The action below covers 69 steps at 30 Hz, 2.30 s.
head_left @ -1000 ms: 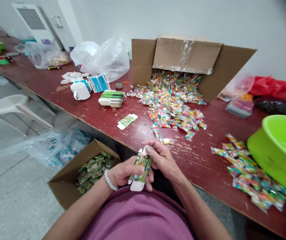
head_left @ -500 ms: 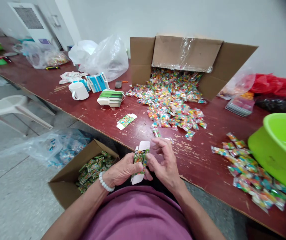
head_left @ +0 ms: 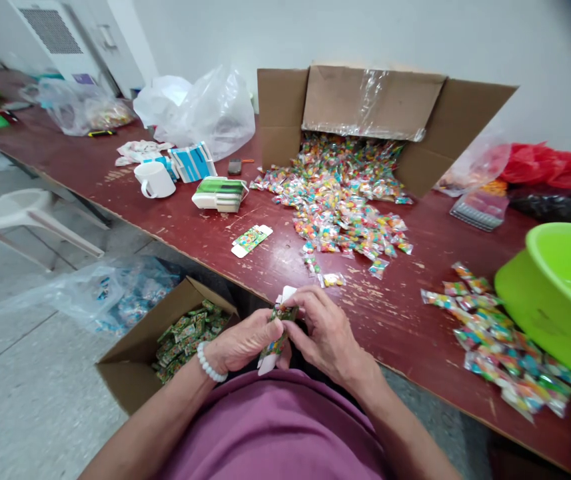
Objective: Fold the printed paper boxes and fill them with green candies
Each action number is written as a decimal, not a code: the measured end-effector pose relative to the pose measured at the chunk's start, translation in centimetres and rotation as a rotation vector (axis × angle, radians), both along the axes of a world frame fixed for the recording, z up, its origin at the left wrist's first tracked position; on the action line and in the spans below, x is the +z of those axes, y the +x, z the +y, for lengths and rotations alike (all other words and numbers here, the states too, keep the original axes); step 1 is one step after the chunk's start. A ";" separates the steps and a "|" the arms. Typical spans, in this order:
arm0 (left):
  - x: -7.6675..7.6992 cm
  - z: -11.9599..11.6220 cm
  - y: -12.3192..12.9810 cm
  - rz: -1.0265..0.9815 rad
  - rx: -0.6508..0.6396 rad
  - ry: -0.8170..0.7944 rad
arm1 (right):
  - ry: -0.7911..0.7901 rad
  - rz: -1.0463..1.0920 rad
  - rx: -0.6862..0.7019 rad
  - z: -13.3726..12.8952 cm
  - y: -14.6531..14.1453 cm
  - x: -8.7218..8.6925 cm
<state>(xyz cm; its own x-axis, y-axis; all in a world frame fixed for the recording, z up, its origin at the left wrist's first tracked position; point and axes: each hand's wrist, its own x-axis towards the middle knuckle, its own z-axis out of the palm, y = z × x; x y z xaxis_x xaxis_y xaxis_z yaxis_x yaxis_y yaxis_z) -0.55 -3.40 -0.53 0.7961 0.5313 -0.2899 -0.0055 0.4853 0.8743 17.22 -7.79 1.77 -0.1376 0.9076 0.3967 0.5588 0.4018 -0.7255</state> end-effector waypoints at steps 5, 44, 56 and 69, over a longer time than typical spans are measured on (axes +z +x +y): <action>0.2 0.3 0.1 0.031 -0.079 0.020 | -0.026 0.023 0.001 -0.2 0.0 0.1; 1.0 0.0 2.8 0.081 0.255 -0.025 | -0.213 0.460 -0.275 0.8 -0.4 -2.0; 0.6 -0.3 1.6 0.074 0.548 0.290 | -0.265 0.362 -0.187 1.7 0.8 -1.8; 0.3 -0.5 1.3 0.136 0.575 0.398 | -0.266 0.750 -0.154 1.1 -1.0 -3.9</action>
<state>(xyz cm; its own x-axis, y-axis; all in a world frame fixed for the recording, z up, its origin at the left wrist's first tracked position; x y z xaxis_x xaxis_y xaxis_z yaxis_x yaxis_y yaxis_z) 0.77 -3.89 -0.28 0.3285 0.9424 -0.0636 -0.0427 0.0821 0.9957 16.18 -6.68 -2.11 0.2129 0.9718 0.1017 -0.0792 0.1209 -0.9895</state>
